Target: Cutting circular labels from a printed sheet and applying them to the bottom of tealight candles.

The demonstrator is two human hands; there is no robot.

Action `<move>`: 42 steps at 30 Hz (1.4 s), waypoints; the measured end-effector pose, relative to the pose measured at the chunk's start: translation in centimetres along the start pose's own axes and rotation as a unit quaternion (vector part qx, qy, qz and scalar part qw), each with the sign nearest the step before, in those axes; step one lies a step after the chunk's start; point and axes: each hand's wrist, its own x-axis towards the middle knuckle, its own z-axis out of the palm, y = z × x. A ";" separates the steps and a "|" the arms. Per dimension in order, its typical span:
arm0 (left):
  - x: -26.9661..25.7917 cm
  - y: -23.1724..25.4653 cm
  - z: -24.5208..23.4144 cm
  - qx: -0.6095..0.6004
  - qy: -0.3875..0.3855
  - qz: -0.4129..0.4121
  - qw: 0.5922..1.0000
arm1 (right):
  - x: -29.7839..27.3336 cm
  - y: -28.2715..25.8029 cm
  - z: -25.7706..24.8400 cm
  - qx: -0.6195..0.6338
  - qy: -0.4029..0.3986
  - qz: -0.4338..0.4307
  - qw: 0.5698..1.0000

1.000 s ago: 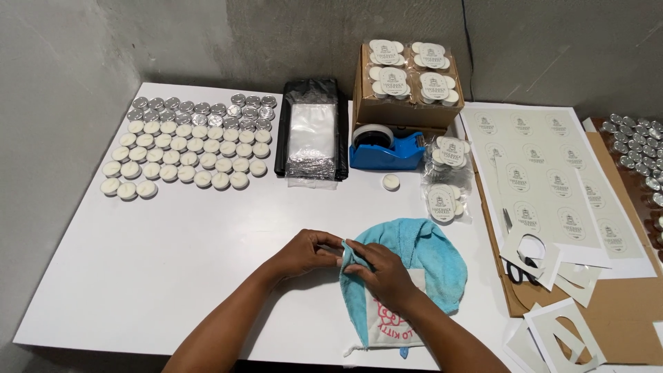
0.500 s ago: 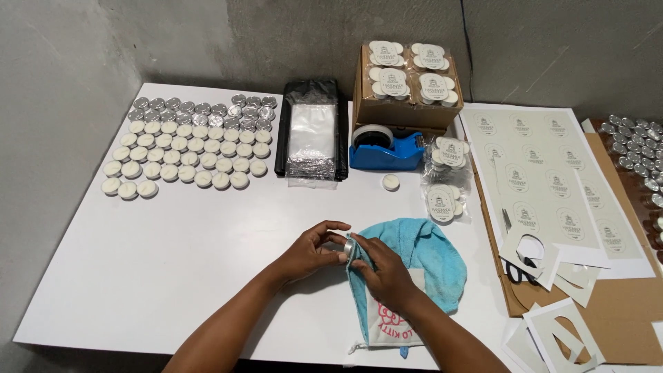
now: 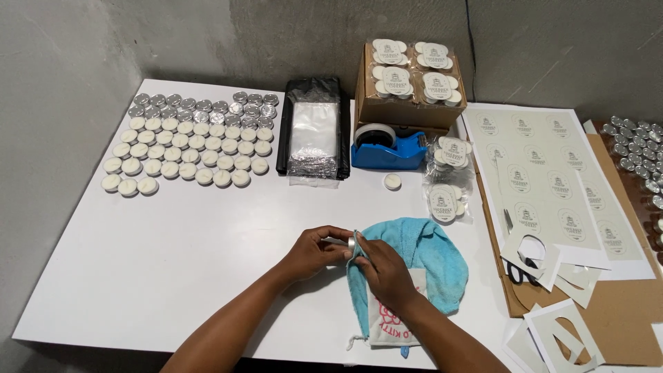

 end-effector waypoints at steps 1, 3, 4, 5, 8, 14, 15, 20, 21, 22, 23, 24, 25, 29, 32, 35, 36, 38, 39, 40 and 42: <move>0.3 -0.6 -0.3 -0.001 0.001 0.000 1.000 | 0.1 -0.1 -0.1 0.000 -0.001 0.000 1.000; 0.9 -2.0 -0.7 0.020 0.003 0.009 1.000 | 0.1 -0.3 -0.2 -0.040 0.007 -0.063 0.997; 0.8 -2.0 -0.8 0.020 0.003 0.008 1.000 | 0.0 -0.1 -0.1 -0.040 0.007 -0.063 0.997; 0.8 -2.0 -0.8 0.029 -0.002 0.006 1.000 | -0.1 0.1 0.0 -0.046 0.007 -0.073 0.996; 0.6 -1.3 -0.8 0.040 -0.021 -0.003 0.999 | 0.0 0.1 0.1 -0.032 0.003 -0.068 0.997; 0.0 0.3 -0.5 0.049 -0.041 -0.025 0.998 | 0.1 0.2 -0.3 0.025 -0.061 0.054 0.996; -0.1 0.5 -0.5 0.039 -0.031 -0.037 0.998 | 0.1 0.1 -0.5 0.034 -0.082 0.084 0.992; 0.3 -0.5 -0.4 0.009 -0.010 -0.038 0.999 | -0.2 0.8 0.3 0.013 -0.036 0.039 0.998; 0.4 -0.8 -0.4 -0.002 0.002 -0.043 0.999 | -0.3 0.9 0.5 -0.005 -0.021 0.021 1.000; 0.4 -0.9 -0.3 -0.001 0.003 -0.042 0.999 | -0.4 0.9 0.5 -0.004 -0.021 0.020 1.000; 0.4 -0.9 -0.3 -0.004 0.005 -0.033 0.999 | -0.4 0.8 0.6 -0.021 -0.014 0.019 0.999; 0.5 -1.0 -0.3 -0.006 0.007 -0.024 1.000 | -0.4 0.7 0.6 -0.038 -0.006 0.018 0.999; 0.5 -1.0 -0.2 -0.005 0.008 -0.023 1.000 | -0.2 0.5 0.6 -0.038 -0.005 0.017 0.999; 0.4 -0.7 0.6 0.028 0.051 -0.003 0.998 | 0.1 -0.2 0.6 -0.057 0.005 0.024 0.998; 0.5 -1.2 1.0 0.062 0.071 0.001 0.996 | 0.6 -1.1 0.0 -0.064 0.000 0.026 0.998; 0.5 -1.5 1.4 0.082 0.074 0.020 0.994 | 0.6 -1.5 -0.5 -0.067 -0.011 0.027 0.997; 0.5 -1.4 1.7 0.096 0.078 0.024 0.992 | 0.4 -1.5 -0.6 -0.063 -0.018 0.035 0.997; 0.9 -1.5 1.5 0.137 0.077 0.056 0.986 | 0.0 -1.3 -0.9 -0.065 -0.027 0.027 0.997; 1.1 -1.5 1.5 0.176 0.077 0.086 0.978 | -0.1 -1.2 -1.1 -0.066 -0.038 0.020 0.997; 1.7 -1.5 1.5 0.178 0.075 0.087 0.977 | -0.5 -1.0 -1.3 -0.067 -0.036 0.020 0.997; 2.8 -1.6 1.6 0.277 0.108 0.096 0.950 | -1.3 -0.5 -1.7 -0.071 -0.041 -0.005 0.997</move>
